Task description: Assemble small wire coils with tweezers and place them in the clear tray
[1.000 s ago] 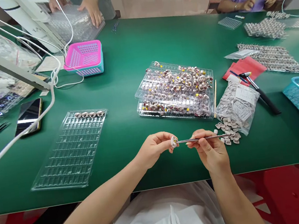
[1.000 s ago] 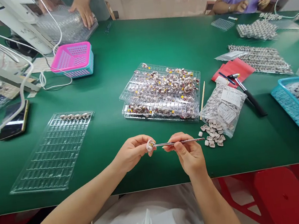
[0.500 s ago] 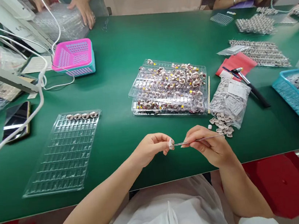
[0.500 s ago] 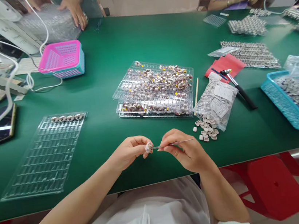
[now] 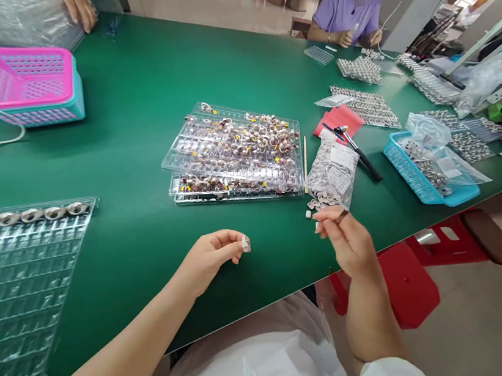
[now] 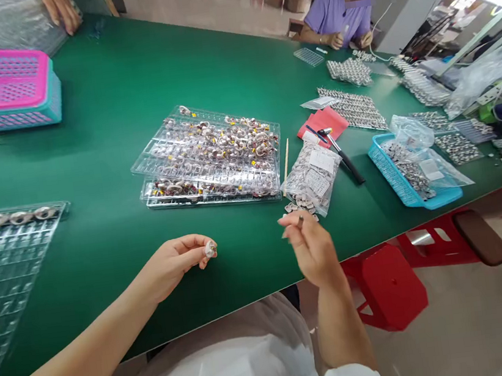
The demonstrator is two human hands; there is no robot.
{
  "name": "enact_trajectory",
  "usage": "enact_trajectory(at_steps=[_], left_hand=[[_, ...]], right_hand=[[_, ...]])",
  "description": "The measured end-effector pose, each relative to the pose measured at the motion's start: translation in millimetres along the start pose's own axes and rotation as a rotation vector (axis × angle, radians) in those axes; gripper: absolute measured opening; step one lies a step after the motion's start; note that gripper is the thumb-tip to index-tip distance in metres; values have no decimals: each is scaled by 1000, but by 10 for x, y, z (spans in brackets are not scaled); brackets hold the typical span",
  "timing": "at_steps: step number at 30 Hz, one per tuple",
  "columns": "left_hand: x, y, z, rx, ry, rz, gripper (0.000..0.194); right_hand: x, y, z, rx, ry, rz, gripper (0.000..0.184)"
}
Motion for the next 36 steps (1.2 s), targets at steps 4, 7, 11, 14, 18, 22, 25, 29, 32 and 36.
enact_trajectory(at_steps=[4, 7, 11, 14, 18, 22, 25, 29, 32, 36], left_hand=[[6, -29, -6, -30, -27, -16, 14], [16, -30, -19, -31, -35, -20, 16], [25, -5, -19, -27, -30, 8, 17], [27, 3, -18, -27, -25, 17, 18], [27, -7, -16, -47, -43, -10, 17], [12, -10, 10, -78, -67, -5, 19], [-19, -47, 35, -155, -84, -28, 22], [-79, -141, 64, -358, -135, -125, 22], [-120, -171, 86, -431, -187, -165, 20], [-150, -134, 124, -429, -222, -123, 19]], right_hand=[[154, 109, 389, -446, -33, 7, 22], [254, -89, 547, -626, -37, -112, 20], [346, -321, 572, -885, -74, -187, 19], [415, -392, 588, -977, -135, -237, 18], [493, -377, 642, -988, -187, -224, 15], [474, -312, 557, -923, -191, -149, 13], [376, -334, 310, -508, -176, -51, 16], [188, -678, -41, 203, -280, -116, 21], [124, -948, -262, 462, -283, -98, 19], [150, -1057, -365, 325, -238, -13, 17]])
Point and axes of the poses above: each hand's wrist, its own x-axis towards the middle knuckle, its own y-axis out of the back of the hand, z = x × y, the point moved 5 cm from there along x, towards the middle knuckle, and after that the axes turned 7 degrees about -x, right-handed, at the moved point
